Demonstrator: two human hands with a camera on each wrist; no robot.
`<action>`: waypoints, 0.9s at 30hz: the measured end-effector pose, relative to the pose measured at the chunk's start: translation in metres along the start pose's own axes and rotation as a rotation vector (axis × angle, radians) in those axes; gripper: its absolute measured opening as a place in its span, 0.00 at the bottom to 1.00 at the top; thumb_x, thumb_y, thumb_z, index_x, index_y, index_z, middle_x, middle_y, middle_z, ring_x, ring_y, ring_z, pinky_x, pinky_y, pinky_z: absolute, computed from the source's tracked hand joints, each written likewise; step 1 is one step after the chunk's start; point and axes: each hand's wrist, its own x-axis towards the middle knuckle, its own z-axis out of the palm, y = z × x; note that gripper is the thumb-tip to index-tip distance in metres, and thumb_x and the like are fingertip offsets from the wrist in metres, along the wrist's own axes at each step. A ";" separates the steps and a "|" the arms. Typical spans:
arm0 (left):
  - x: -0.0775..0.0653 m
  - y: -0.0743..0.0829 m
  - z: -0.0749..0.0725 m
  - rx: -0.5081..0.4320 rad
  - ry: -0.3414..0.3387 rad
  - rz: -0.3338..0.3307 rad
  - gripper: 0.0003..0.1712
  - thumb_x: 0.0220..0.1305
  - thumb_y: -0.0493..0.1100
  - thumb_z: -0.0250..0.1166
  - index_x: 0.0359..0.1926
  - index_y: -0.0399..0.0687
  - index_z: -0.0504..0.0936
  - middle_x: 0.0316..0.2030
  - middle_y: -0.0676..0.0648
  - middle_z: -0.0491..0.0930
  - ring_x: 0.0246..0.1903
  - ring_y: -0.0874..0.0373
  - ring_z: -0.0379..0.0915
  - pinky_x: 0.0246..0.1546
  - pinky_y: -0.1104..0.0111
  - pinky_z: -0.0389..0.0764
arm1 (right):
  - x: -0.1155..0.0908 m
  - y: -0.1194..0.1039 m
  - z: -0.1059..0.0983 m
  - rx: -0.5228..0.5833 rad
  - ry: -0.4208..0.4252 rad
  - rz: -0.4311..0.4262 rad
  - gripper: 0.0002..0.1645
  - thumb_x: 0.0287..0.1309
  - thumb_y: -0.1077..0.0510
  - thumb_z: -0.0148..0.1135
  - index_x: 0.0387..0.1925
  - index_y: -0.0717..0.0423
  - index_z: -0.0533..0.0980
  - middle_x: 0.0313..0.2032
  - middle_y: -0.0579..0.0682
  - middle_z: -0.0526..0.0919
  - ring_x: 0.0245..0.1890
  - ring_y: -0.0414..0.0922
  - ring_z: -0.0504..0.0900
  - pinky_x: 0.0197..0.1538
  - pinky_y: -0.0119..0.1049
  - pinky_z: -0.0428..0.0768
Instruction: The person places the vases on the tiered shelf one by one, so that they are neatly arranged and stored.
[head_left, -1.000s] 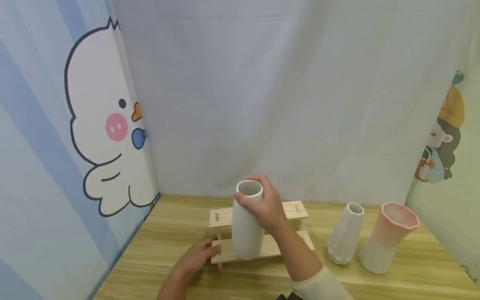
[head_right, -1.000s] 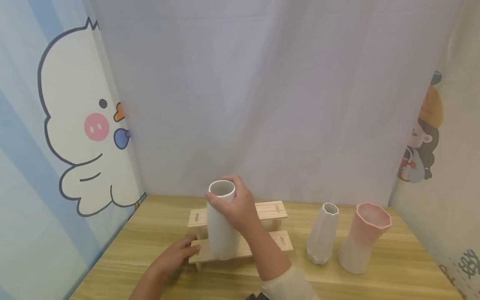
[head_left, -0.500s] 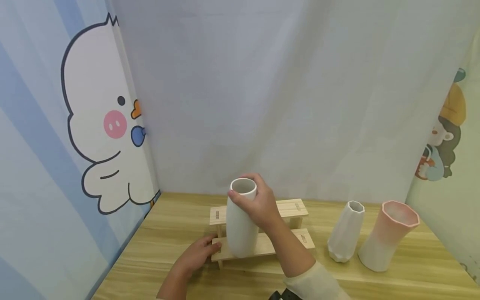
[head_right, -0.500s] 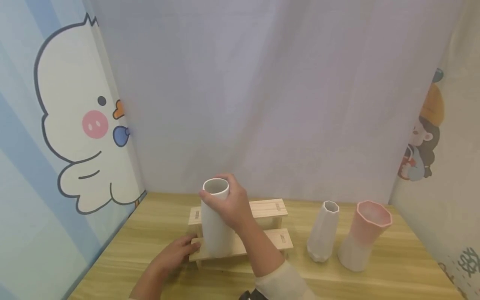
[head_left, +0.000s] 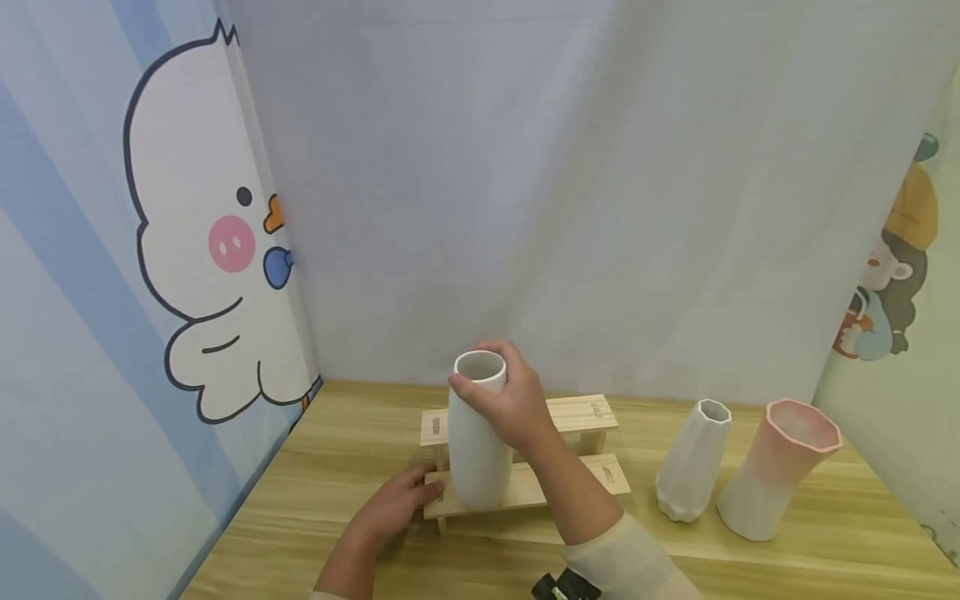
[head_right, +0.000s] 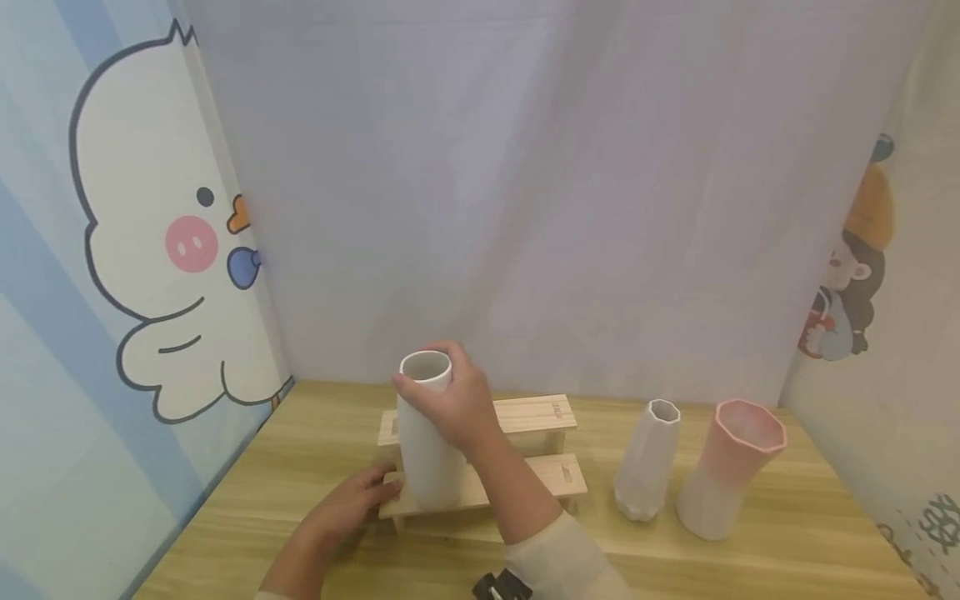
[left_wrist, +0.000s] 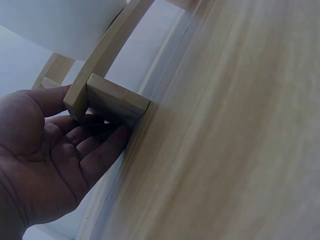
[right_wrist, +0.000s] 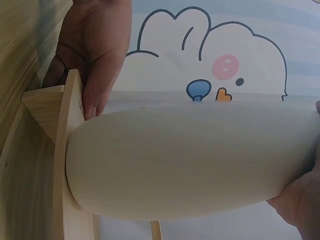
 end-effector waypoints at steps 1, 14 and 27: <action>0.000 0.000 0.000 0.007 0.004 -0.002 0.33 0.70 0.54 0.59 0.68 0.39 0.69 0.65 0.35 0.70 0.67 0.37 0.61 0.65 0.39 0.59 | 0.000 0.000 0.001 -0.001 0.000 0.000 0.30 0.51 0.39 0.72 0.54 0.40 0.72 0.42 0.47 0.83 0.39 0.47 0.83 0.36 0.43 0.83; 0.001 -0.004 0.000 0.028 0.016 -0.011 0.35 0.69 0.56 0.59 0.69 0.39 0.68 0.67 0.33 0.66 0.69 0.32 0.57 0.64 0.37 0.58 | 0.003 0.001 0.006 0.004 -0.014 0.001 0.30 0.51 0.39 0.72 0.53 0.41 0.73 0.42 0.48 0.83 0.39 0.47 0.83 0.35 0.42 0.82; 0.000 -0.002 0.001 -0.019 0.008 -0.007 0.34 0.70 0.54 0.59 0.68 0.39 0.69 0.66 0.33 0.68 0.68 0.34 0.59 0.65 0.37 0.58 | 0.002 0.000 0.011 0.017 -0.029 -0.008 0.31 0.50 0.39 0.72 0.53 0.42 0.73 0.41 0.47 0.83 0.38 0.46 0.83 0.35 0.42 0.83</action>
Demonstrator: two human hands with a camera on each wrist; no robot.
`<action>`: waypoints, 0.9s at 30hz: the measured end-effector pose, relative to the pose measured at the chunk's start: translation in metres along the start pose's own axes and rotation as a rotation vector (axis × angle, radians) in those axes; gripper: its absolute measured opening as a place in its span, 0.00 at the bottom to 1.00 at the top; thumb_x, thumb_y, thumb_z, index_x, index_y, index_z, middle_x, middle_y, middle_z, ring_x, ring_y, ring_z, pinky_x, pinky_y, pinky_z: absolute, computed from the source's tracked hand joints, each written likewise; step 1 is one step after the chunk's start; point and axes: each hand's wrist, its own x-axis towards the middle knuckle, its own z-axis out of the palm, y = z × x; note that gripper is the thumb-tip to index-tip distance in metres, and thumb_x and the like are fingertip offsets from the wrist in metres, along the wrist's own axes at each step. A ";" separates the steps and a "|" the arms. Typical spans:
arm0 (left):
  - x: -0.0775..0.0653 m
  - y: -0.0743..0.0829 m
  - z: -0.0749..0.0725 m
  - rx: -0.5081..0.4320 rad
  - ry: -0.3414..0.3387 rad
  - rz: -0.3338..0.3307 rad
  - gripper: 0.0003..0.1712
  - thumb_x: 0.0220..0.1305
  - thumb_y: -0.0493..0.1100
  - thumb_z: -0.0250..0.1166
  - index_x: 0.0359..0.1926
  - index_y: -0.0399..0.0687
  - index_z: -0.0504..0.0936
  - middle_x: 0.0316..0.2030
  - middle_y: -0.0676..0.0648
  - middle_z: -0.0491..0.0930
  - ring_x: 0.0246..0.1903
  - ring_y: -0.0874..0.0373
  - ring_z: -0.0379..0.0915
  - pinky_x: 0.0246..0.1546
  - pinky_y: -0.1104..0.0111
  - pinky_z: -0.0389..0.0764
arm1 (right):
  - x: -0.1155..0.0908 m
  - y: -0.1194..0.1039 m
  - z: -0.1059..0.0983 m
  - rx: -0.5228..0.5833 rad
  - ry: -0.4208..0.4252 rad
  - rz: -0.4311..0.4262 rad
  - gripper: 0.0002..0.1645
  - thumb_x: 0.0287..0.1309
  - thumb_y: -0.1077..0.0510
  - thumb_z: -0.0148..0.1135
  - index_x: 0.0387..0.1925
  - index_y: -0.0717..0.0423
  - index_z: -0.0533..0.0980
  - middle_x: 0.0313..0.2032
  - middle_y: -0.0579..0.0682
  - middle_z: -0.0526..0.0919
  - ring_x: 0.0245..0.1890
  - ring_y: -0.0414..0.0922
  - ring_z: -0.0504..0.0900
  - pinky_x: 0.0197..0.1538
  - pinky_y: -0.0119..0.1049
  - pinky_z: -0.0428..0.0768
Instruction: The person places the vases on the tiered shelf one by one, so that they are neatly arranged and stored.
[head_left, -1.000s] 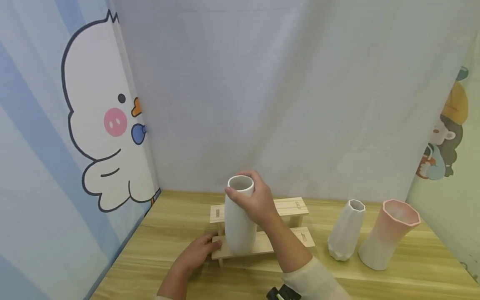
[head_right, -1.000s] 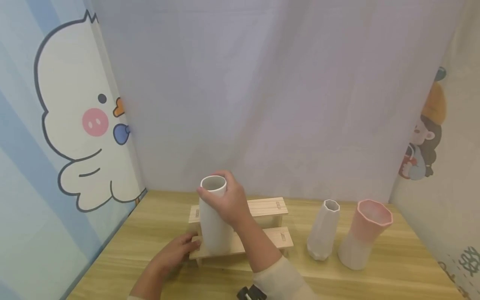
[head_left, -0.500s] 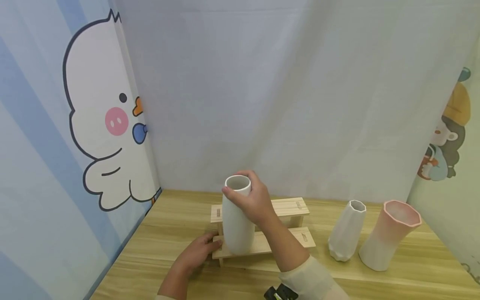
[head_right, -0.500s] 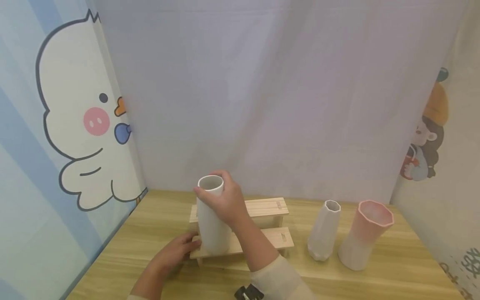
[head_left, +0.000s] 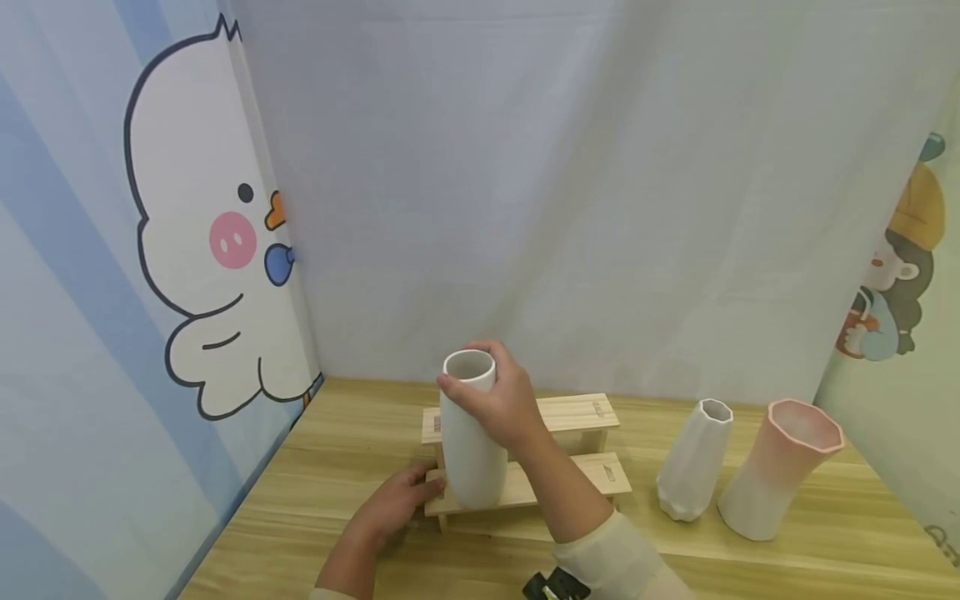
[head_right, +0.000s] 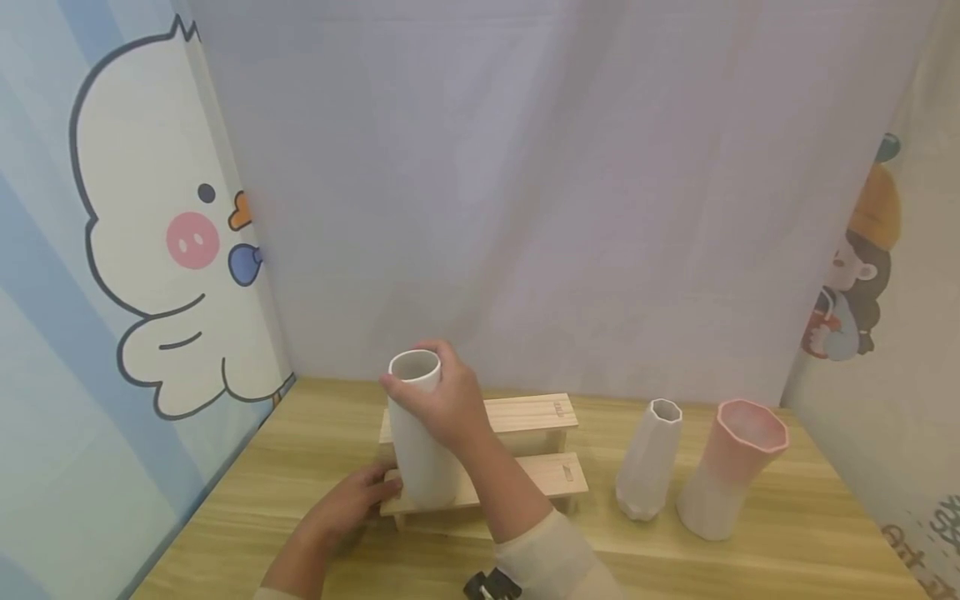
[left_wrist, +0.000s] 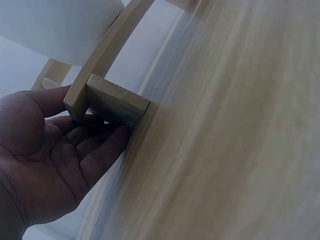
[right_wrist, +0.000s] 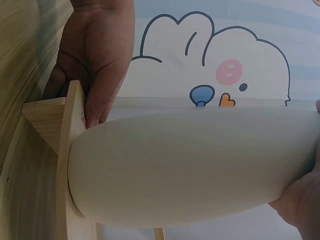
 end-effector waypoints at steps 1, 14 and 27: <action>0.000 0.000 0.000 -0.003 0.001 -0.001 0.33 0.70 0.54 0.59 0.68 0.39 0.69 0.66 0.33 0.68 0.68 0.34 0.59 0.65 0.37 0.58 | 0.000 0.000 0.000 0.002 -0.001 0.002 0.31 0.50 0.39 0.72 0.53 0.42 0.73 0.42 0.47 0.83 0.38 0.46 0.83 0.35 0.42 0.83; 0.000 -0.003 0.000 0.021 0.014 -0.008 0.34 0.69 0.56 0.60 0.68 0.41 0.69 0.67 0.32 0.67 0.68 0.32 0.57 0.64 0.36 0.58 | -0.003 0.002 0.003 0.025 0.009 -0.004 0.32 0.50 0.38 0.72 0.55 0.42 0.72 0.43 0.48 0.83 0.39 0.47 0.83 0.36 0.42 0.83; 0.002 -0.003 -0.001 0.053 0.009 -0.006 0.36 0.68 0.59 0.59 0.69 0.42 0.69 0.68 0.32 0.64 0.69 0.30 0.54 0.64 0.35 0.57 | -0.005 0.005 0.007 0.030 0.060 -0.034 0.33 0.49 0.39 0.73 0.54 0.42 0.72 0.40 0.48 0.84 0.37 0.46 0.83 0.33 0.41 0.83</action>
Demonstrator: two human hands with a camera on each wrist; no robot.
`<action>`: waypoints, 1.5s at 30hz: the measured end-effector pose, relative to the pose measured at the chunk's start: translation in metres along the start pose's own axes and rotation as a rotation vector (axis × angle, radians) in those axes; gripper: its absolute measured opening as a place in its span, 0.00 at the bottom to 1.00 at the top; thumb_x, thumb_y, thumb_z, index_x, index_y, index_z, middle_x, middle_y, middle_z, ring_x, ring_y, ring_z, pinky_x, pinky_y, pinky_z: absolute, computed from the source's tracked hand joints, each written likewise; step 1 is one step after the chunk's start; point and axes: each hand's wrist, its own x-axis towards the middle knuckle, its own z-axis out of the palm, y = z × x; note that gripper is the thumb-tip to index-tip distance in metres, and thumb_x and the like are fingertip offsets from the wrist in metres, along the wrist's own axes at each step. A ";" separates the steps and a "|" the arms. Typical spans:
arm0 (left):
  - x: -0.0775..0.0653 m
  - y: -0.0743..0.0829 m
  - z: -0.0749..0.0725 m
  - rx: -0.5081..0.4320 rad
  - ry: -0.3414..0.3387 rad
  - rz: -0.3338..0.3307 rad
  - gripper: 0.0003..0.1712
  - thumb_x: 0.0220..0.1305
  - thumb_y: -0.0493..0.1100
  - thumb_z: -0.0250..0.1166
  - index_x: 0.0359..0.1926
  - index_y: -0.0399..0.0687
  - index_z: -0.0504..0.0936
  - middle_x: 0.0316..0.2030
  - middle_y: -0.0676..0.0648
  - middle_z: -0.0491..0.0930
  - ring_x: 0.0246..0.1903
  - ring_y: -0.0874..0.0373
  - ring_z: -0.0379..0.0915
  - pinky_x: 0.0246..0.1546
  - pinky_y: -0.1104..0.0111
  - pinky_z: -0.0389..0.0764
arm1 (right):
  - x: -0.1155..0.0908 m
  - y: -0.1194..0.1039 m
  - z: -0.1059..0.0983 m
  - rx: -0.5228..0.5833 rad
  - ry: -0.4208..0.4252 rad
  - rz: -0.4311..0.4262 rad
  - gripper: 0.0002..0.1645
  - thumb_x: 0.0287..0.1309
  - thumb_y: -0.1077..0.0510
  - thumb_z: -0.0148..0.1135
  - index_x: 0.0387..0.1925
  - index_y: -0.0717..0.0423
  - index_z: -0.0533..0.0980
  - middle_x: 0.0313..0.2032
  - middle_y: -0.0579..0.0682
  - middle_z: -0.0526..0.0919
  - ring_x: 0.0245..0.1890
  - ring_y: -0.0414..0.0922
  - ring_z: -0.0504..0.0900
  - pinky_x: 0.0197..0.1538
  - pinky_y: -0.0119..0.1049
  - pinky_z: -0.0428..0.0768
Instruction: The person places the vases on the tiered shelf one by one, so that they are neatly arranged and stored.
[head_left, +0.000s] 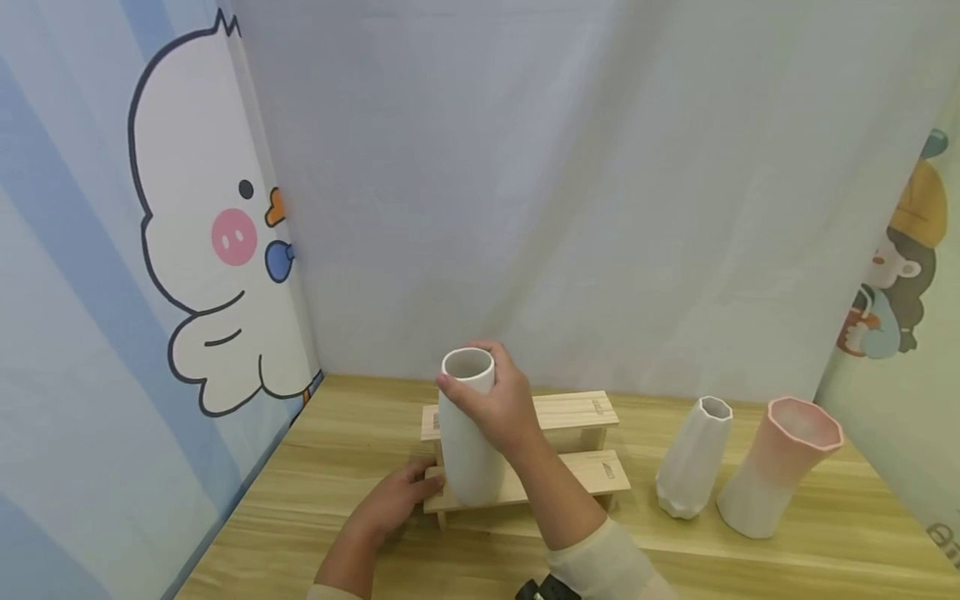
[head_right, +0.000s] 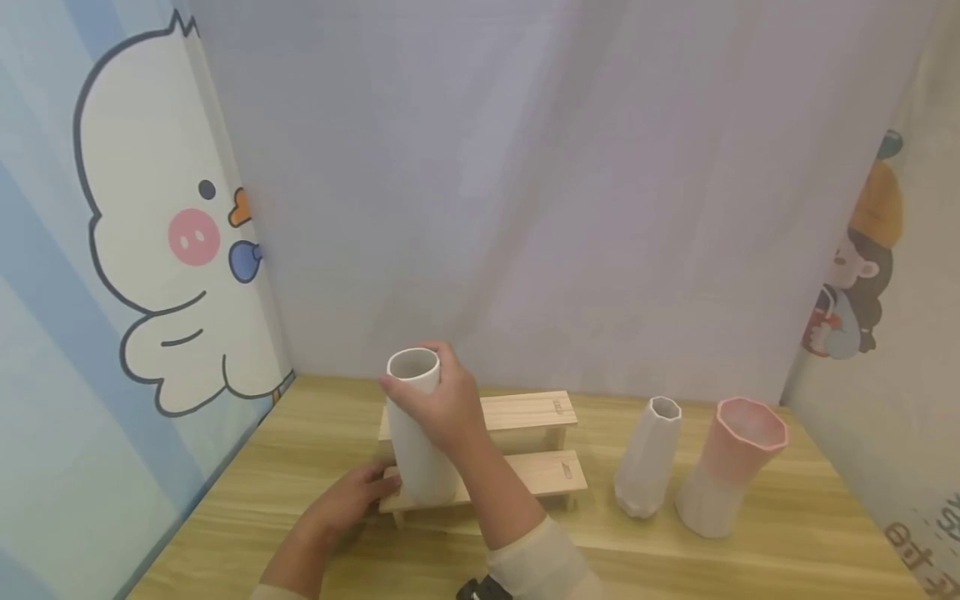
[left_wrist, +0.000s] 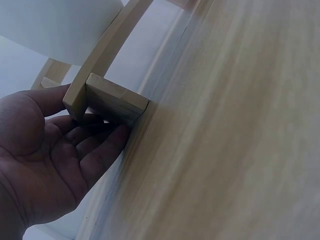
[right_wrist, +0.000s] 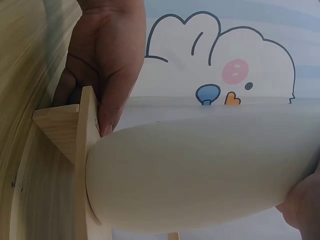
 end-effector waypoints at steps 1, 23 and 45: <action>0.000 0.000 0.000 -0.001 0.000 0.001 0.36 0.68 0.59 0.59 0.69 0.42 0.69 0.68 0.32 0.64 0.69 0.30 0.55 0.64 0.35 0.57 | 0.000 0.000 0.001 -0.003 0.008 -0.004 0.33 0.49 0.38 0.73 0.55 0.42 0.72 0.40 0.47 0.84 0.36 0.46 0.83 0.33 0.41 0.83; -0.001 -0.001 0.000 -0.025 -0.015 0.004 0.36 0.69 0.59 0.59 0.69 0.42 0.68 0.68 0.33 0.65 0.69 0.30 0.55 0.64 0.34 0.56 | -0.002 0.002 0.004 -0.046 0.052 -0.032 0.34 0.51 0.39 0.72 0.57 0.44 0.71 0.39 0.48 0.84 0.35 0.45 0.83 0.31 0.40 0.82; 0.001 0.000 0.001 -0.012 -0.016 0.011 0.35 0.69 0.58 0.58 0.68 0.41 0.69 0.68 0.33 0.66 0.68 0.33 0.57 0.65 0.37 0.57 | -0.004 -0.003 -0.022 -0.082 -0.009 -0.140 0.36 0.63 0.40 0.59 0.67 0.49 0.64 0.59 0.48 0.79 0.54 0.47 0.80 0.56 0.49 0.77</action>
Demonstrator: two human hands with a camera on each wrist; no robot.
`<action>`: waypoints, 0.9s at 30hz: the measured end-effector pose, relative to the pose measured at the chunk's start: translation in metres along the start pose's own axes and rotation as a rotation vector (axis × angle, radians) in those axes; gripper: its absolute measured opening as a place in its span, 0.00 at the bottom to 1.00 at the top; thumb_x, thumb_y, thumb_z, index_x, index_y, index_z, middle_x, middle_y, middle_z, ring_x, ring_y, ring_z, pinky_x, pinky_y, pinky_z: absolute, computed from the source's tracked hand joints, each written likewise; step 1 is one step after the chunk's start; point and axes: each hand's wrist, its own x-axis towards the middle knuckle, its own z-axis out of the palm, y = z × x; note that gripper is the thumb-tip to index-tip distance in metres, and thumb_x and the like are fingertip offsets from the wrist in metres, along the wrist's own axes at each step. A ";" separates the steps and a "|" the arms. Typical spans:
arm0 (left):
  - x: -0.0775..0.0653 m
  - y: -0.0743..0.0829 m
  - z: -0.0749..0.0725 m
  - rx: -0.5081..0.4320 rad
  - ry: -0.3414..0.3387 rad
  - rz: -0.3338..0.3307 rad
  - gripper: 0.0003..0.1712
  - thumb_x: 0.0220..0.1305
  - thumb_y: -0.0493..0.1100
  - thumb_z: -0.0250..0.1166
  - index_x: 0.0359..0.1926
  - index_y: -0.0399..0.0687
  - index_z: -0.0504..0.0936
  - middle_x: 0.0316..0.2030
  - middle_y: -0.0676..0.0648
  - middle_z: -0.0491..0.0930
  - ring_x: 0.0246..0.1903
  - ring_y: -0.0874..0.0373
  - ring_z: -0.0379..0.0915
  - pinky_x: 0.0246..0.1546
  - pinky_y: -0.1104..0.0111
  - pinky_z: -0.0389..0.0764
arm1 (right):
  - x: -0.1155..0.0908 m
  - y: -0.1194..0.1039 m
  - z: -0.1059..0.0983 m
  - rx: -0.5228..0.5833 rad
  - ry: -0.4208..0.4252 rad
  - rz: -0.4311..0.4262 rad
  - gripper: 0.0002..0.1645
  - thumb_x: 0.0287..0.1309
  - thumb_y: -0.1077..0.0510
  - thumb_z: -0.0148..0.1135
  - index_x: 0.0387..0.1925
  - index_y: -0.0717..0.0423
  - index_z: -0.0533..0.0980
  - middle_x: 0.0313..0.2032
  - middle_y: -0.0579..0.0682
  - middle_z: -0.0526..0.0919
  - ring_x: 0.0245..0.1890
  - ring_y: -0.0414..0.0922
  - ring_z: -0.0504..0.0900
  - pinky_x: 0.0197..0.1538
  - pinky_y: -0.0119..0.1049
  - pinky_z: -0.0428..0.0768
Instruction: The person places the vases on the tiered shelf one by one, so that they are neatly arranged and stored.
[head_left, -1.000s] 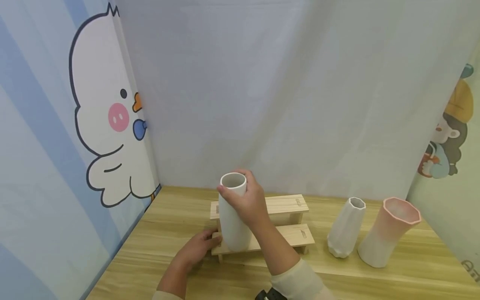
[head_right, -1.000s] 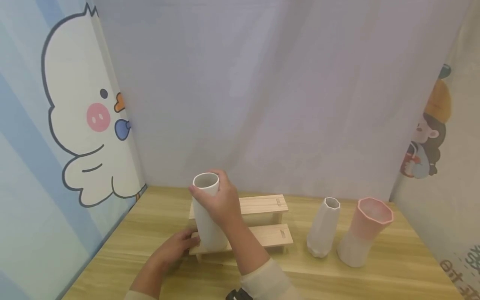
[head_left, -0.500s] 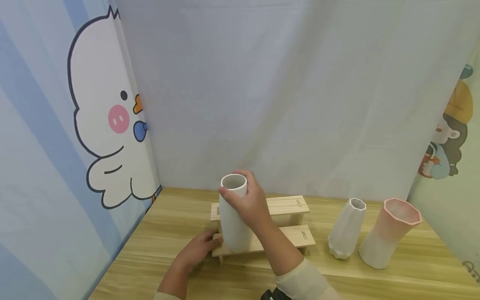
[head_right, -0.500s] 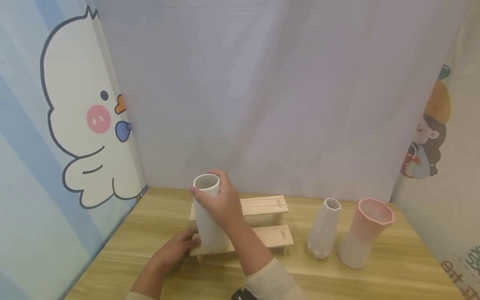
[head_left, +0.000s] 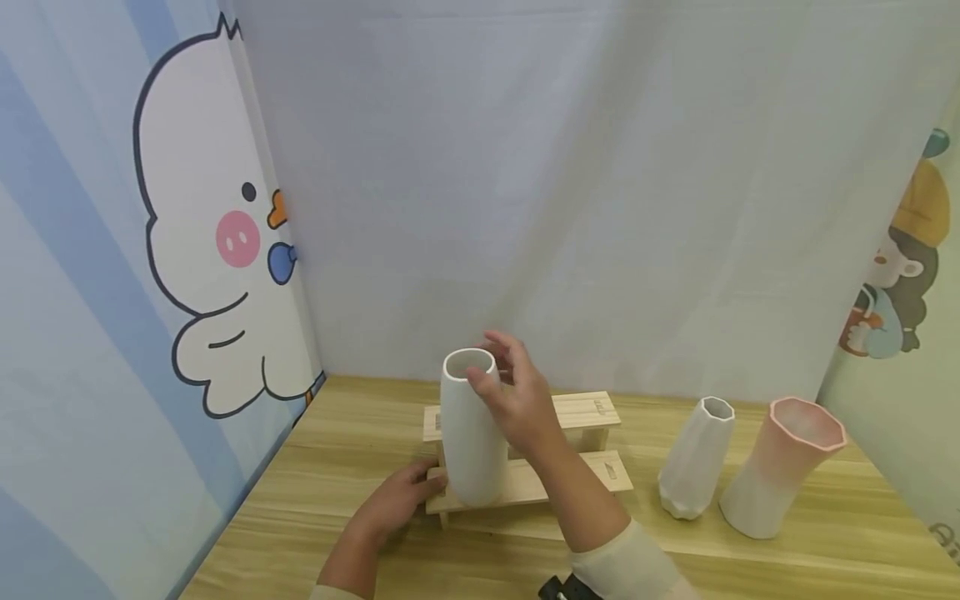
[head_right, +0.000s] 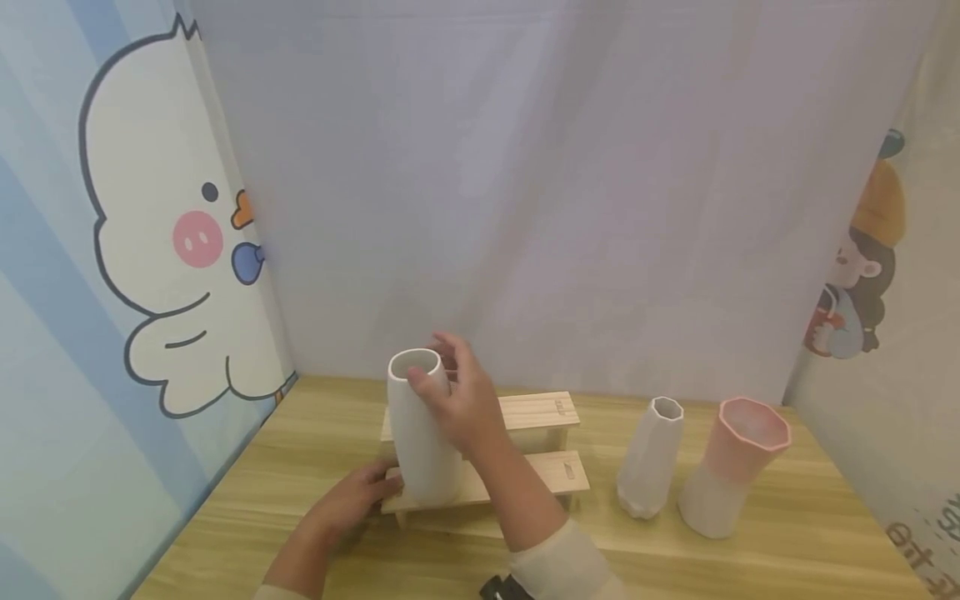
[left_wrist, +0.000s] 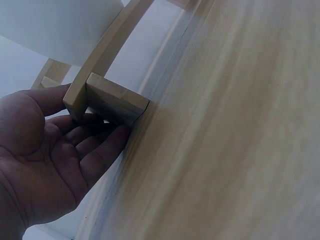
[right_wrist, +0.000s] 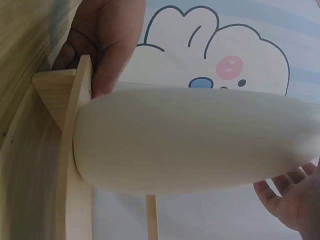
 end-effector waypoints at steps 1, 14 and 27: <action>0.000 0.000 0.000 0.004 0.006 0.000 0.35 0.69 0.57 0.59 0.68 0.41 0.69 0.67 0.33 0.66 0.69 0.33 0.57 0.65 0.37 0.57 | 0.000 -0.001 -0.003 0.004 -0.007 -0.010 0.35 0.64 0.41 0.58 0.68 0.48 0.64 0.59 0.47 0.78 0.56 0.47 0.79 0.58 0.50 0.76; -0.002 0.003 0.002 0.003 0.016 0.006 0.32 0.70 0.53 0.59 0.67 0.39 0.70 0.65 0.35 0.70 0.67 0.36 0.61 0.64 0.39 0.60 | -0.008 -0.001 -0.034 -0.011 -0.029 -0.073 0.32 0.68 0.43 0.55 0.69 0.46 0.62 0.61 0.48 0.77 0.59 0.47 0.78 0.61 0.52 0.74; 0.000 0.002 0.002 0.002 0.026 0.009 0.31 0.69 0.53 0.60 0.66 0.41 0.72 0.63 0.37 0.72 0.64 0.41 0.64 0.63 0.43 0.63 | -0.024 0.008 -0.066 -0.058 -0.014 -0.127 0.29 0.71 0.50 0.54 0.69 0.45 0.60 0.62 0.47 0.75 0.59 0.47 0.78 0.60 0.49 0.76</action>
